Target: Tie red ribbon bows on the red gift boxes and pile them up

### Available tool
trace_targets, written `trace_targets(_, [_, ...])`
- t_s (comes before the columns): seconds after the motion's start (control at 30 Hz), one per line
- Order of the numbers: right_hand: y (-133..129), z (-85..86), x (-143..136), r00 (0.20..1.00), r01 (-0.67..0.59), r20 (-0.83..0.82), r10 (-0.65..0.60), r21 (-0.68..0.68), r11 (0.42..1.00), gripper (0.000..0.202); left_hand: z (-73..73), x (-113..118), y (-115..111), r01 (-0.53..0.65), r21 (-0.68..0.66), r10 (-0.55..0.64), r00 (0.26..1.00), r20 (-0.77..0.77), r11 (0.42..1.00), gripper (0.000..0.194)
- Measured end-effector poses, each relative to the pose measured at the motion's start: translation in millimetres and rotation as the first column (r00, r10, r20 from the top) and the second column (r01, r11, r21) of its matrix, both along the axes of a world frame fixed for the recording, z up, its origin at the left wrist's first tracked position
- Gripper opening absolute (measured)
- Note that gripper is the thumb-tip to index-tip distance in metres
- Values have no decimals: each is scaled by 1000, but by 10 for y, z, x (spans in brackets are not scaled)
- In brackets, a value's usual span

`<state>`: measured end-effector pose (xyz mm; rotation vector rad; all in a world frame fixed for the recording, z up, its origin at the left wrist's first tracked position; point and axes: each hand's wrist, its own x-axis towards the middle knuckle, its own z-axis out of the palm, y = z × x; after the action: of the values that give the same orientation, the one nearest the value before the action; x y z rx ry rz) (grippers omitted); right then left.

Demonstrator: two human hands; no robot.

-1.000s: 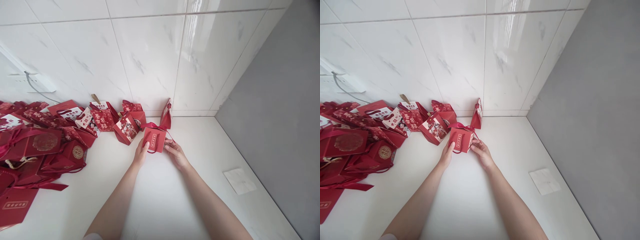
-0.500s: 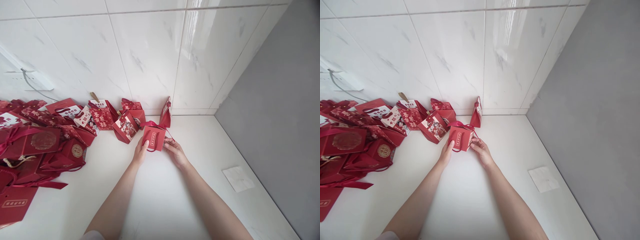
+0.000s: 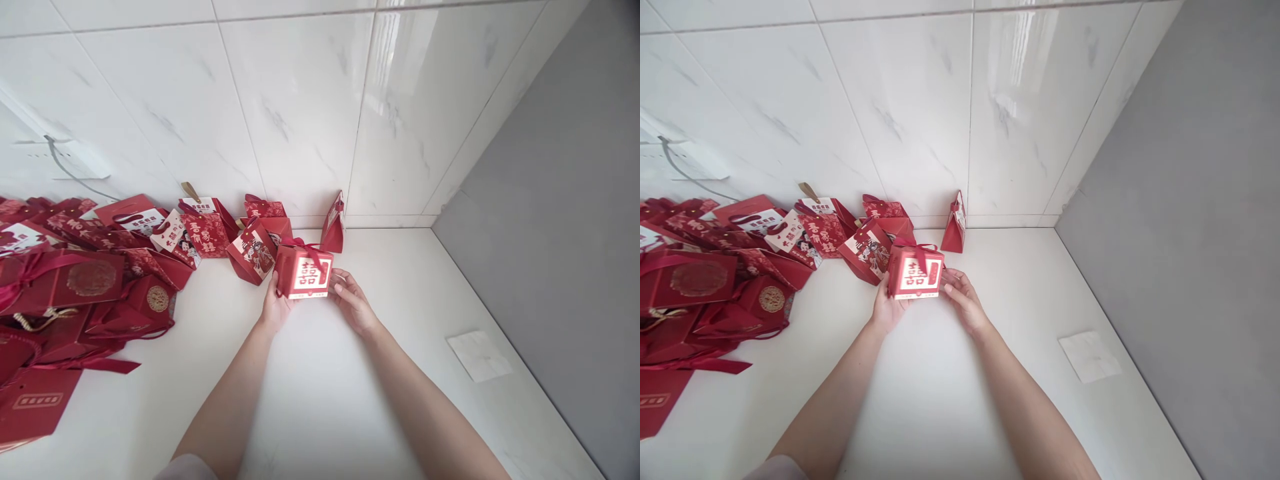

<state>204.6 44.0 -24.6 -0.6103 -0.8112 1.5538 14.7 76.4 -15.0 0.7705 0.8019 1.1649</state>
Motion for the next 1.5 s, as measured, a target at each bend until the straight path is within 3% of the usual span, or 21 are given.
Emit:
trace_targets(0.1, [-37,41,-33,995,-82,54,78,75,994,56,-31,-7,-2,152,-96,-144,986,83,984,55])
trace_targets(0.17, [-50,65,-50,994,-91,60,87,82,992,63,-55,0,-2,185,-116,-177,981,77,976,49])
trace_targets(0.27, [-45,76,-57,997,-60,46,59,32,998,66,-68,21,-3,93,-70,-93,996,11,993,41])
trace_targets(0.33, [-30,66,-54,999,-23,39,23,4,1000,66,-62,38,-7,39,-7,-39,999,-21,999,46])
trace_targets(0.5, [-12,65,-43,999,-13,29,13,-10,1000,69,-52,57,-41,156,71,-157,988,1,985,59])
trace_targets(0.6, [-25,110,-46,1000,-23,14,23,-12,1000,71,-58,49,-56,170,103,-169,985,-11,980,61])
trace_targets(0.9, [-34,148,-25,999,-51,14,51,-15,999,65,-12,40,-19,119,-74,-113,990,79,990,53])
trace_targets(1.27, [-18,86,-4,998,-41,-40,39,-49,998,53,-8,31,-19,134,-81,-125,986,107,988,53])
trace_targets(1.5, [-32,95,-29,999,-6,-52,3,-72,997,61,-31,-14,-13,351,-98,-340,933,118,931,57])
